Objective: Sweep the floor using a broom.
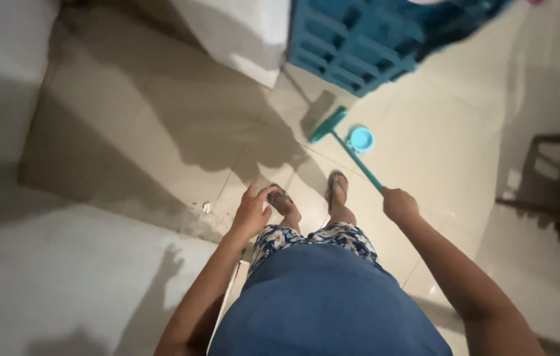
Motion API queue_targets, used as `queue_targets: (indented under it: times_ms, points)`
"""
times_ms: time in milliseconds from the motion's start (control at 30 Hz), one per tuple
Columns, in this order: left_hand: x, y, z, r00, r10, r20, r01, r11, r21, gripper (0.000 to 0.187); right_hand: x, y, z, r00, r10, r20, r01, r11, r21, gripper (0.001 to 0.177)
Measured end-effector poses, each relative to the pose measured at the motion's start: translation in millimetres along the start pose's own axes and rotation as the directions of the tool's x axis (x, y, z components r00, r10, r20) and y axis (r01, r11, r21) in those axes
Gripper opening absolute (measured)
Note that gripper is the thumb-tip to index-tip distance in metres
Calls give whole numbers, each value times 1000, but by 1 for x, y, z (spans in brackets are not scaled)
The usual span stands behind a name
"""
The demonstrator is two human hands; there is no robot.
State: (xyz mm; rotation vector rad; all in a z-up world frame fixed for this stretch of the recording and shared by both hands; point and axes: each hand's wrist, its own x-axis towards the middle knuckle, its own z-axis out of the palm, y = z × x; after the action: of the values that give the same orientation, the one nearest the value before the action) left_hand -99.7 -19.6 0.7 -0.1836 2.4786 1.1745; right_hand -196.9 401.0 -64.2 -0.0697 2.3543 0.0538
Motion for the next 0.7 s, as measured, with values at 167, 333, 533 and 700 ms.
queue_targets:
  times_ms: [167,333,533,700]
  points:
    - [20,24,18,994,103,37,-105,992,66,57,0,20,57,999,-45,5,44,993,109,38]
    - [27,49,49,993,98,72,-103,992,76,54,7,71,85,993,-9,120,-45,899,436,33]
    - [23,87,98,990,117,80,-128,983,134,51,15,160,79,934,155,323,-356,493,794,37]
    - [18,129,152,991,50,125,-69,987,146,53,39,246,94,946,252,203,-318,836,447,27]
